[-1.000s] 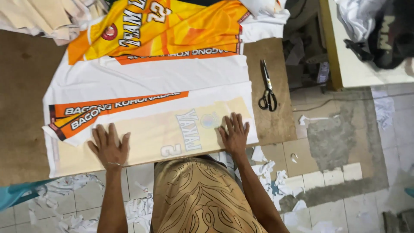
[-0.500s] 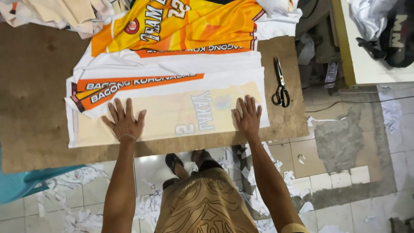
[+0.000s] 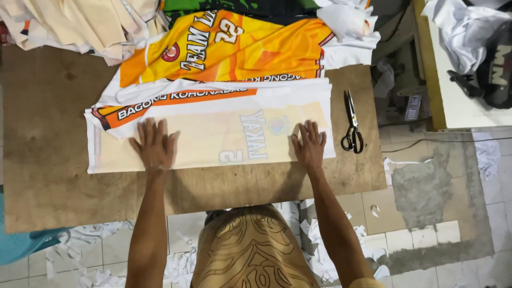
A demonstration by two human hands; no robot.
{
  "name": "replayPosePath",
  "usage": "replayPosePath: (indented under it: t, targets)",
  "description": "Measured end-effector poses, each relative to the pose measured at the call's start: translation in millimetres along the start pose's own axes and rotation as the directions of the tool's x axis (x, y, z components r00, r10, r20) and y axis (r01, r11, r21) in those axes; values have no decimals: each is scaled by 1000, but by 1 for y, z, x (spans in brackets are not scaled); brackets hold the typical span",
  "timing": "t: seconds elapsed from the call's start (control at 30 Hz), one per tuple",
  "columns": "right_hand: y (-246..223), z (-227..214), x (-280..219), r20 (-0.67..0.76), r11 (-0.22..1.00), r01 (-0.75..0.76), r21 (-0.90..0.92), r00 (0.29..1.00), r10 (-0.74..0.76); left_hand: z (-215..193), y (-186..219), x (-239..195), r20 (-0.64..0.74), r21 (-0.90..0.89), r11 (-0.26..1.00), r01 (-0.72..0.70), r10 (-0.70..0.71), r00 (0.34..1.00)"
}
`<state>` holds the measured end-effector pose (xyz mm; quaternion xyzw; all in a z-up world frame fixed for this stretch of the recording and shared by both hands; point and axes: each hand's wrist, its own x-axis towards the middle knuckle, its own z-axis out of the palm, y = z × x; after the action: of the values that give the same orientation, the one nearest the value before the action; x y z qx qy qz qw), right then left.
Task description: A person uses scissors to cut out printed fabric pieces for jerseys on a wooden workbench.
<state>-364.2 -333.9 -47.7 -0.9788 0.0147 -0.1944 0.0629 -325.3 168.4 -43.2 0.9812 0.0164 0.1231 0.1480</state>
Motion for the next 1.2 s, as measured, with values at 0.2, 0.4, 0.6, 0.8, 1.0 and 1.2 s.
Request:
replayPosePath:
  t: [0.2, 0.4, 0.6, 0.8, 1.0, 1.2]
  targets:
    - [-16, -17, -21, 53, 969, 35, 243, 997, -50, -15, -32, -44, -268, -223, 950, -221, 158, 950]
    - [-15, -16, -21, 80, 976, 28, 218, 996, -46, 5, -57, -43, -239, -132, 953, -273, 236, 942]
    - [-18, -58, -25, 29, 971, 137, 198, 989, -145, -44, -45, -42, -196, -55, 914, -401, 384, 902]
    - [-18, -79, -50, 204, 975, 97, 202, 969, -138, -92, -29, -66, 42, -30, 940, -339, 340, 940]
    - [13, -72, -73, 173, 953, -297, 58, 943, 283, -55, -112, -103, -440, 96, 943, 318, -247, 864]
    - [47, -58, -79, 196, 640, -757, 130, 652, 732, -29, -153, -117, -409, -319, 848, 423, -526, 746]
